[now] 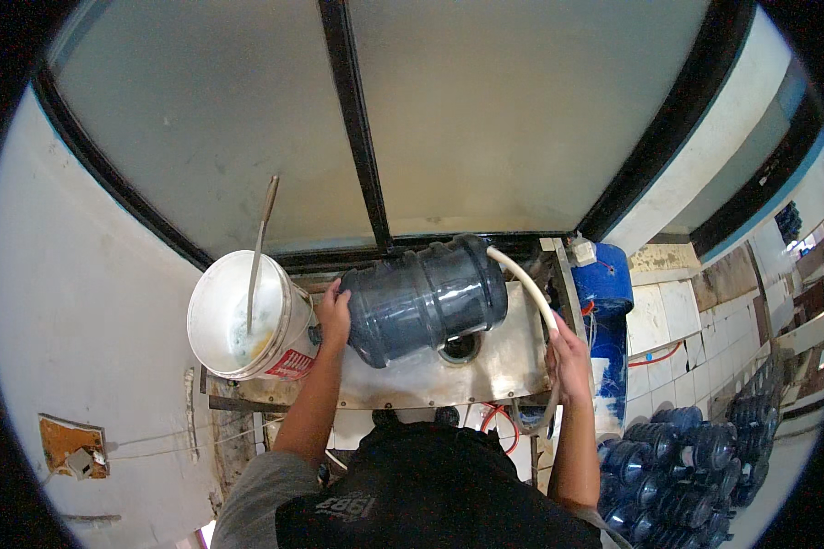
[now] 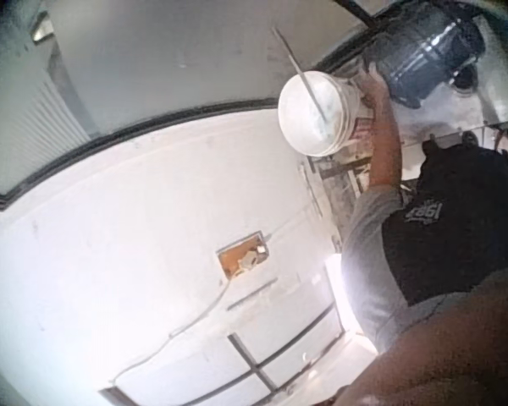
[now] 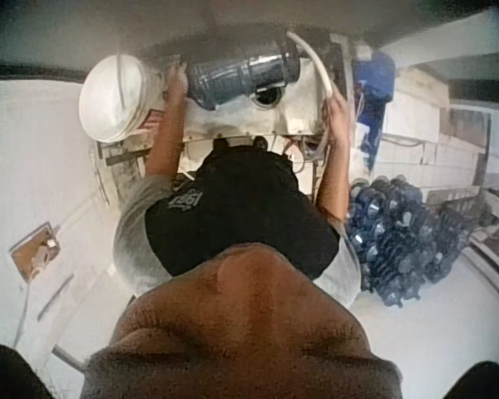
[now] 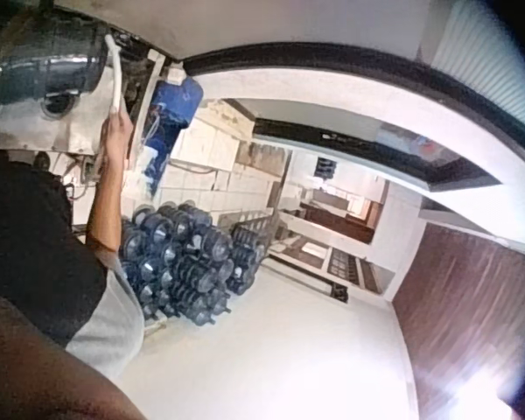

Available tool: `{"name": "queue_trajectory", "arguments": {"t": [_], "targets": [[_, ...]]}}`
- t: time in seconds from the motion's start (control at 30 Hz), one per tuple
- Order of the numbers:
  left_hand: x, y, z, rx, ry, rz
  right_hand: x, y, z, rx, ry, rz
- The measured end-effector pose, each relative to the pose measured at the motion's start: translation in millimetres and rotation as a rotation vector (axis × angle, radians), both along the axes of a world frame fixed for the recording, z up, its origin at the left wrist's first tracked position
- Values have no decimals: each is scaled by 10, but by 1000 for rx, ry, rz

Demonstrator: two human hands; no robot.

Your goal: The person wipes the top of a large water jug with a cloth, carries it to a storage area, and then cleans the exterior of a different jug using a sponge.

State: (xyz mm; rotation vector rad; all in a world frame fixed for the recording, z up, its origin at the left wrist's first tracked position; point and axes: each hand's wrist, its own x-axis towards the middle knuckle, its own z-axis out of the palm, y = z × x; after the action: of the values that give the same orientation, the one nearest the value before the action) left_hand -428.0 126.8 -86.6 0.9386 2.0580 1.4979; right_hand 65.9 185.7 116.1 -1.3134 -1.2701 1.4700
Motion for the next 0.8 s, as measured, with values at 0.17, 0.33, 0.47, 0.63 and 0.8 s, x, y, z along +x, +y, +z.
{"name": "queue_trajectory", "arguments": {"t": [0.17, 0.33, 0.47, 0.63, 0.8], "targets": [[831, 192, 910, -187, 368, 108, -111, 238, 140, -36, 26, 21], [745, 124, 765, -81, 379, 127, 381, -176, -77, -60, -29, 23], [892, 19, 789, 59, 433, 152, 831, -685, -226, -164, 44, -19], [1881, -173, 1134, 281, 454, -171, 768, -814, -88, -224, 83, -8], [3080, -67, 1050, -172, -422, -1350, 304, -297, 30, -121, 149, 37]]}}
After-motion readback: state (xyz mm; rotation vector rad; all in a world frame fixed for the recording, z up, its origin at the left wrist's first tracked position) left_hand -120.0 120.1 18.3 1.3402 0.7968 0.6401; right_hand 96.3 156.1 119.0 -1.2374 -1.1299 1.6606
